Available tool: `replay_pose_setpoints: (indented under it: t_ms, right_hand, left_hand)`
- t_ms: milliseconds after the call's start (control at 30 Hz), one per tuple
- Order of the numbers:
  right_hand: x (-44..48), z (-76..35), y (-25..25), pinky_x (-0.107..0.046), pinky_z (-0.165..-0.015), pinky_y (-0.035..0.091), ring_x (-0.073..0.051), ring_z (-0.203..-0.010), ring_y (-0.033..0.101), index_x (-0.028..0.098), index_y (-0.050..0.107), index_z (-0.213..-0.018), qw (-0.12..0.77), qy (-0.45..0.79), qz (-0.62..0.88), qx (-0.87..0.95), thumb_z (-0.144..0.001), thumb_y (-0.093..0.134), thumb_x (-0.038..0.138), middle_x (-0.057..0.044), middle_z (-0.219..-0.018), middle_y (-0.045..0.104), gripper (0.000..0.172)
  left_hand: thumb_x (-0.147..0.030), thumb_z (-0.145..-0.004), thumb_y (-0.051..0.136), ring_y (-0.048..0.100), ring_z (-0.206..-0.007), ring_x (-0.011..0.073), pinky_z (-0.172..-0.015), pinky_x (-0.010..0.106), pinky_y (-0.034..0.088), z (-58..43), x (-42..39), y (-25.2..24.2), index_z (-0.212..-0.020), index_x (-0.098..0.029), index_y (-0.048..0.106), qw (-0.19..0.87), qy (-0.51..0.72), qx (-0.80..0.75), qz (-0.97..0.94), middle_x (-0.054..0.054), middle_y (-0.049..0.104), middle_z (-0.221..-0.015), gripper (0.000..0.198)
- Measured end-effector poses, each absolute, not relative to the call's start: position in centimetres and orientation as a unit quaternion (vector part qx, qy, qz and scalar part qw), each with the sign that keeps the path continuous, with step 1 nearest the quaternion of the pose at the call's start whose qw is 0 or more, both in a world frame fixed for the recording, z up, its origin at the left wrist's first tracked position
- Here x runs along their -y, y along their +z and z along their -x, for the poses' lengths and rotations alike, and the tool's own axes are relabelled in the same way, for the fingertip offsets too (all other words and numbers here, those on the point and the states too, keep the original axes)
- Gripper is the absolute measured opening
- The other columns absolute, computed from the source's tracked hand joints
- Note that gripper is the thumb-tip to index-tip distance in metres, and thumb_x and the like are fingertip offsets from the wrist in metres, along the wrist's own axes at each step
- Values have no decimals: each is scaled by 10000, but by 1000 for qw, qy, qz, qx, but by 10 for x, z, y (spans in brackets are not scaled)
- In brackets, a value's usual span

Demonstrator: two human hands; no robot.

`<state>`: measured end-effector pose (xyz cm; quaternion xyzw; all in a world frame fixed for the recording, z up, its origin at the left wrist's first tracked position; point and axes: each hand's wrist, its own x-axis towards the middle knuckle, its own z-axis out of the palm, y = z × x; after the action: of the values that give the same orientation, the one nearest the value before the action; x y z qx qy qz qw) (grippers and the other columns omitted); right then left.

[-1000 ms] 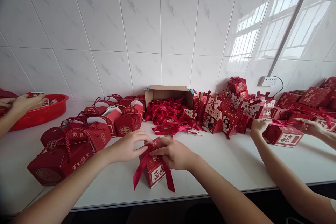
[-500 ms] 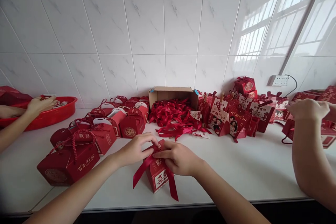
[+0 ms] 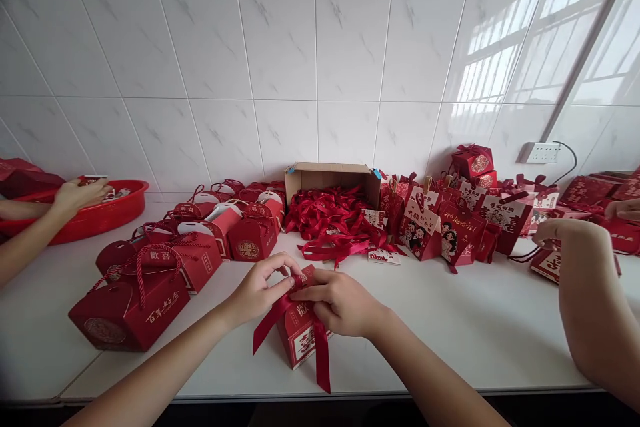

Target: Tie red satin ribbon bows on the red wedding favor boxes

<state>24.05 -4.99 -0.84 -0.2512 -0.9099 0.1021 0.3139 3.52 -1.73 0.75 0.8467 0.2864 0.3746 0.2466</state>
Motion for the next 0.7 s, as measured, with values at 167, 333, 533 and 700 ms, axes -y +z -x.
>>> replay_pose_setpoints:
  t_ms: [167,333,533,700]
  right_hand:
    - [49,-241,-7,-307,-744,484,-187,-859,567,205,650,-1165,289,115,256,915,-740,407,1,-90,-998,606,531]
    - [49,-241,-7,-298,-708,485,-179,-808,557,216,657,-1156,297,111,260,912,-719,407,0,-81,-965,601,548]
    - [50,-241,-9,-309,-762,489,-185,-875,567,214,667,-1128,301,125,257,910,-713,402,-11,-84,-1039,607,542]
    - [49,-240,-6,-286,-721,478,-170,-825,556,207,687,-1089,308,119,240,913,-726,398,-16,-78,-974,608,515]
  left_hand:
    - [-16,-759,495,590,-868,179,-788,300,483,-38,19,4,-808,-196,595,166,365,-292,-868,25,623,-864,213]
    - [-9,-783,449,588,-874,179,-778,295,490,-41,24,7,-817,-196,568,132,377,-283,-872,41,616,-881,224]
    - [-12,-781,463,610,-867,188,-777,306,506,-46,28,3,-786,-191,598,100,393,-315,-858,44,649,-845,224]
    - [-43,-775,504,609,-809,190,-710,298,506,-43,28,8,-807,-201,615,86,369,-344,-859,35,646,-808,196]
